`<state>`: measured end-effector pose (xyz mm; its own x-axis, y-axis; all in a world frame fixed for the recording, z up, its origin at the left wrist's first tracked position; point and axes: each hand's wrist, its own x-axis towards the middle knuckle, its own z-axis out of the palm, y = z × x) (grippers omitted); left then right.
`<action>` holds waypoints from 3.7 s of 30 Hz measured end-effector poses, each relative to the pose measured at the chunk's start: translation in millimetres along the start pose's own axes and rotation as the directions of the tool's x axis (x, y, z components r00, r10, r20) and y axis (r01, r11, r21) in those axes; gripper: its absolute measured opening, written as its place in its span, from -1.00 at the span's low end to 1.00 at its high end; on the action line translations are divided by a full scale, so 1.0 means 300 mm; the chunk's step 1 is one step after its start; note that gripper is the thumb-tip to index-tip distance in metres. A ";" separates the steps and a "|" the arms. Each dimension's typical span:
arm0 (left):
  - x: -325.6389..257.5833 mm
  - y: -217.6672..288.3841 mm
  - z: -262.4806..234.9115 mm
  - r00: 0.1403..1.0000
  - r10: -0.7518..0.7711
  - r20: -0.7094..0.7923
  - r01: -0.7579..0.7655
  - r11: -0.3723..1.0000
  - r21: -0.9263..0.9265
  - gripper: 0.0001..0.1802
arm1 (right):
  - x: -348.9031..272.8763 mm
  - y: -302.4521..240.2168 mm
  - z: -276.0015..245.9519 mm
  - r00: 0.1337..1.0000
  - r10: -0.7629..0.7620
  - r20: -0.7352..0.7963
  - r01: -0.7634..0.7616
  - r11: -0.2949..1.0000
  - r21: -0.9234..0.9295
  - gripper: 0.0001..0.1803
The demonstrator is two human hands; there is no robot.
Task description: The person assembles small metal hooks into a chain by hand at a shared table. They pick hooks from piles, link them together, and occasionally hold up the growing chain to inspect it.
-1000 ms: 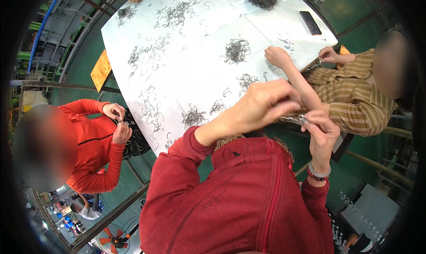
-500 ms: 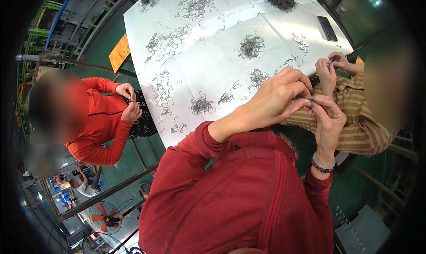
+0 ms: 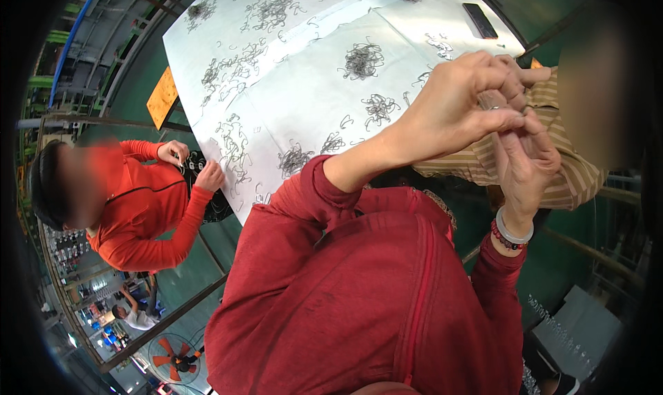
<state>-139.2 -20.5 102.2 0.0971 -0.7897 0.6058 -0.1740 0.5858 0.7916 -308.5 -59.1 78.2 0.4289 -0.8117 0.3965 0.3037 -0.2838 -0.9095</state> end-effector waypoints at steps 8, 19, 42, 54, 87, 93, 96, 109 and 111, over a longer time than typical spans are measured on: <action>0.149 0.148 0.038 0.993 0.085 0.078 -0.073 0.986 -0.149 -0.85 | 0.001 -0.171 0.035 0.944 -0.250 -0.215 0.270 0.961 0.068 -0.82; 0.150 0.086 -0.017 0.938 -0.135 0.320 0.212 0.953 -0.218 -0.83 | -0.168 -0.523 -0.152 0.653 -0.731 -0.196 0.576 0.648 -0.498 -0.71; 0.217 0.028 0.309 0.682 0.041 0.730 0.280 0.908 -0.313 -0.87 | -0.705 -0.853 -0.228 -0.033 -0.869 -0.493 0.239 0.472 -0.849 -0.84; 0.241 0.070 0.450 0.635 0.128 0.762 0.103 0.964 -0.247 -0.88 | -1.004 -1.014 -0.369 -0.198 -0.829 -0.523 0.160 0.499 -0.852 -0.83; 0.185 0.168 0.569 0.516 0.167 0.840 0.044 0.974 -0.221 -0.91 | -1.536 -1.442 -0.555 -0.404 -0.816 -0.414 0.150 0.388 -0.910 -0.79; 0.199 0.125 0.543 0.506 0.111 0.856 0.064 0.984 -0.165 -0.86 | -1.556 -1.506 -0.656 -0.300 -0.898 -0.322 0.183 0.277 -0.943 -0.83; 0.201 0.116 0.532 0.509 0.154 0.847 0.030 0.980 -0.196 -0.87 | -1.498 -1.547 -0.619 -0.215 -0.903 -0.372 0.063 0.368 -0.928 -0.85; 0.193 0.145 0.491 0.480 0.068 0.875 0.079 0.990 -0.120 -0.83 | -1.650 -1.582 -0.766 -0.133 -0.913 -0.385 -0.233 0.407 -0.883 -0.64; 0.193 0.154 0.481 0.493 0.050 0.869 0.090 0.990 -0.108 -0.83 | -1.671 -1.586 -0.763 -0.118 -0.891 -0.437 -0.170 0.452 -0.876 -0.63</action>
<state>-283.1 -65.6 162.2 -0.8123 -0.5182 0.2679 -0.0580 0.5287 0.8468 -862.8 366.0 283.7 -0.6935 0.1255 0.7094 -0.6805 -0.4374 -0.5879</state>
